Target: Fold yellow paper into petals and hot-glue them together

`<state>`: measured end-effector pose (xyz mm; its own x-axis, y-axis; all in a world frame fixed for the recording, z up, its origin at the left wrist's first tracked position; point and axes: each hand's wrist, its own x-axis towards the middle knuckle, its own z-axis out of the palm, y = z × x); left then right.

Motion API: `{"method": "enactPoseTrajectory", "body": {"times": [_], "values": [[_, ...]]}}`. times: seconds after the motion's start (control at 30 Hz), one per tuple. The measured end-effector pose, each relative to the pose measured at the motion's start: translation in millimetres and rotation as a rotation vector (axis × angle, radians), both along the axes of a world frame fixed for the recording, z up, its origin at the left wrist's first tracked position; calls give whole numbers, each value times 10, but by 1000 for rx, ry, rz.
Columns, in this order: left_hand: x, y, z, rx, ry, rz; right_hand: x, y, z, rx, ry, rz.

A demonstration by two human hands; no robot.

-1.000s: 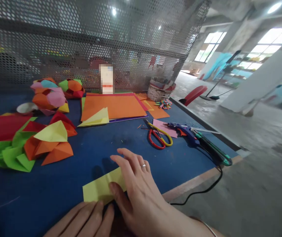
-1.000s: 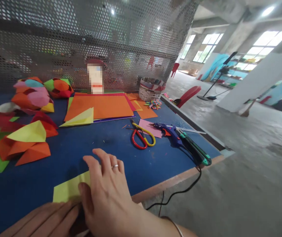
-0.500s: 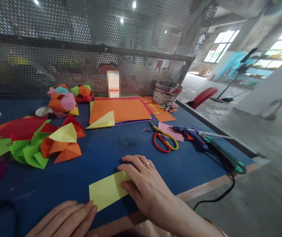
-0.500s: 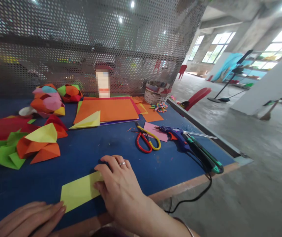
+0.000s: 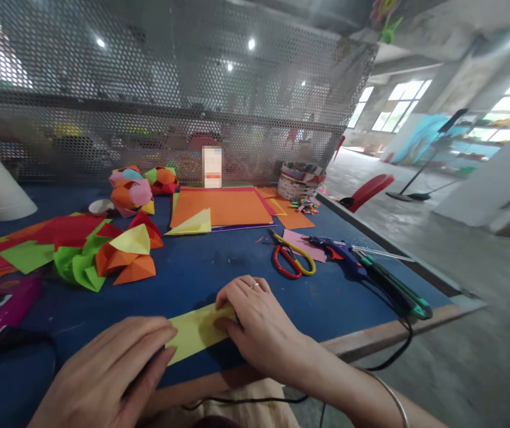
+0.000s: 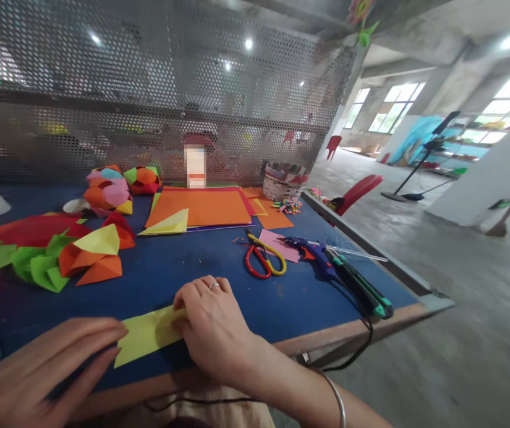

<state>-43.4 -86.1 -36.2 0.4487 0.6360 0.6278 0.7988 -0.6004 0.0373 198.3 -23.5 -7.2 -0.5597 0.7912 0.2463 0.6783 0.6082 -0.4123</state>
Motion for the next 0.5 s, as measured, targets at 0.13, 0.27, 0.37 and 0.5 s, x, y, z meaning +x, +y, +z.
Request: {"method": "enactPoseTrajectory", "body": {"times": [0.13,0.27,0.37,0.5], "values": [[113,112,58,-73,-46,35,46,-10,-19,-15,63,39],[173,230,191,-71,-208,76,84,89,112,39,152,74],[200,291,380,-153,-405,127,71,271,299,210,220,15],[231,385,610,-338,-724,170,-3,537,519,480,311,-16]]}}
